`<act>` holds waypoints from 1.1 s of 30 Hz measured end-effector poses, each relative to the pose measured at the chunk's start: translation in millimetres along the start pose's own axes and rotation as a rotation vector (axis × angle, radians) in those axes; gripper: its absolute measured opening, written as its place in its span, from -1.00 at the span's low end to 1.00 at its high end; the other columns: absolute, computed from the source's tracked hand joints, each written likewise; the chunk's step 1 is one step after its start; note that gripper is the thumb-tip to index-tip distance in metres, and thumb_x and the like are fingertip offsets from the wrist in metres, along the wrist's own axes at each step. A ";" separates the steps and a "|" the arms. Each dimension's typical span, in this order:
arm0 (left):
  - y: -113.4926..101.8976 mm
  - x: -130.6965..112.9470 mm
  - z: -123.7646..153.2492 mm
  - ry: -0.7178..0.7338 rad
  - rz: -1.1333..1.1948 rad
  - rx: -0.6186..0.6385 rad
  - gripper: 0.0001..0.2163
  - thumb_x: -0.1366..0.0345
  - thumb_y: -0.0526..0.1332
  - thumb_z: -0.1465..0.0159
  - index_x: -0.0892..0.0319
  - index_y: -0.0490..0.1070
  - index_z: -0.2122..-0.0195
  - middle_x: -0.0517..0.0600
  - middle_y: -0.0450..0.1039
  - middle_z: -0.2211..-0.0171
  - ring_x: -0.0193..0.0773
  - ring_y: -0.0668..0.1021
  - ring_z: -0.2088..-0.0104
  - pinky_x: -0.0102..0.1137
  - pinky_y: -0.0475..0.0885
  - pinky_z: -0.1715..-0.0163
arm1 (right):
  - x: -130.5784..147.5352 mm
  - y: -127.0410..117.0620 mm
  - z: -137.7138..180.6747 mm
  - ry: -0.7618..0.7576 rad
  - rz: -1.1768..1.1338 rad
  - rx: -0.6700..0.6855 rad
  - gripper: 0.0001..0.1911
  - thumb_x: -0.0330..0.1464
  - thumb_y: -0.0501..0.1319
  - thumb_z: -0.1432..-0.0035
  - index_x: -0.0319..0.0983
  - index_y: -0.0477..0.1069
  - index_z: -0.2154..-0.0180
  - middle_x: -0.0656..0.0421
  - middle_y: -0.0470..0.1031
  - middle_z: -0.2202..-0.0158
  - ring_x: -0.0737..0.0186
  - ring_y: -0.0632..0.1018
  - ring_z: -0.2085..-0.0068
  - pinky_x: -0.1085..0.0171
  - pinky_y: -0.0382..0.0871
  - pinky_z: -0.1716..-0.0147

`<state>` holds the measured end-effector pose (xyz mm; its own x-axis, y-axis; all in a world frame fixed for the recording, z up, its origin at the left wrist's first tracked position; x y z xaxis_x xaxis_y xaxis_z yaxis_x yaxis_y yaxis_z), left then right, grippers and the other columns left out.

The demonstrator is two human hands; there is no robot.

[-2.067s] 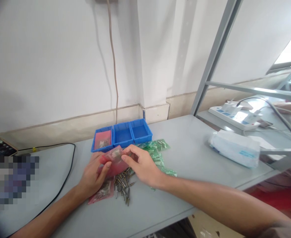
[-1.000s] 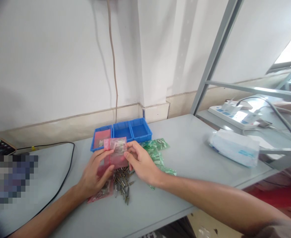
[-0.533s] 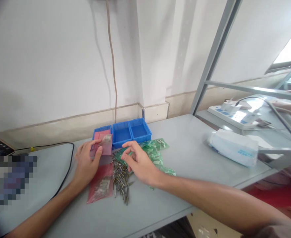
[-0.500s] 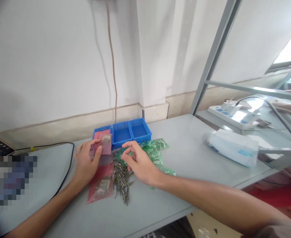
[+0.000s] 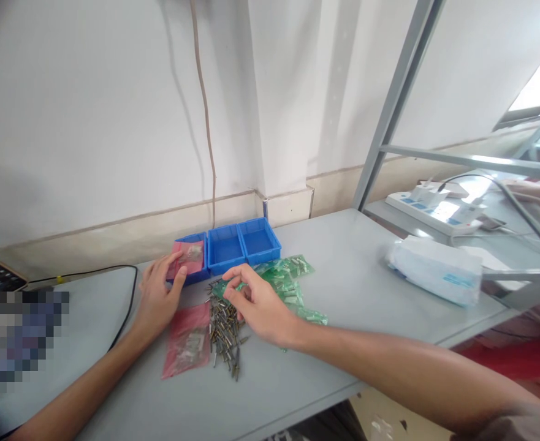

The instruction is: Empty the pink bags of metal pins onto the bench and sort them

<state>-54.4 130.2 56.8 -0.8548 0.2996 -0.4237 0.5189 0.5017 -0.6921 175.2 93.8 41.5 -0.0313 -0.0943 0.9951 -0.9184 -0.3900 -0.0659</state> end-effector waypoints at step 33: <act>15.3 -7.8 5.5 0.097 -0.291 0.075 -0.52 0.05 -0.02 -0.59 0.11 0.28 -0.44 0.12 0.37 -0.40 0.22 0.24 -0.47 0.19 0.21 -0.33 | -0.4 3.9 0.8 -0.045 0.063 0.034 -0.80 -0.22 0.17 -0.51 -0.09 0.32 -0.09 0.25 0.41 0.11 0.41 0.46 0.41 0.35 0.37 0.45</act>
<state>-39.8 131.0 46.3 -0.9622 0.2298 -0.1461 0.2480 0.5180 -0.8187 171.9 91.6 40.8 -0.0702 -0.1606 0.9845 -0.9013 -0.4128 -0.1316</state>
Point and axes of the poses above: each hand's wrist, its own z-axis away from the middle knuckle, its own y-axis out of the palm, x = y × z, the point moved 10 cm from there along -z, towards the middle knuckle
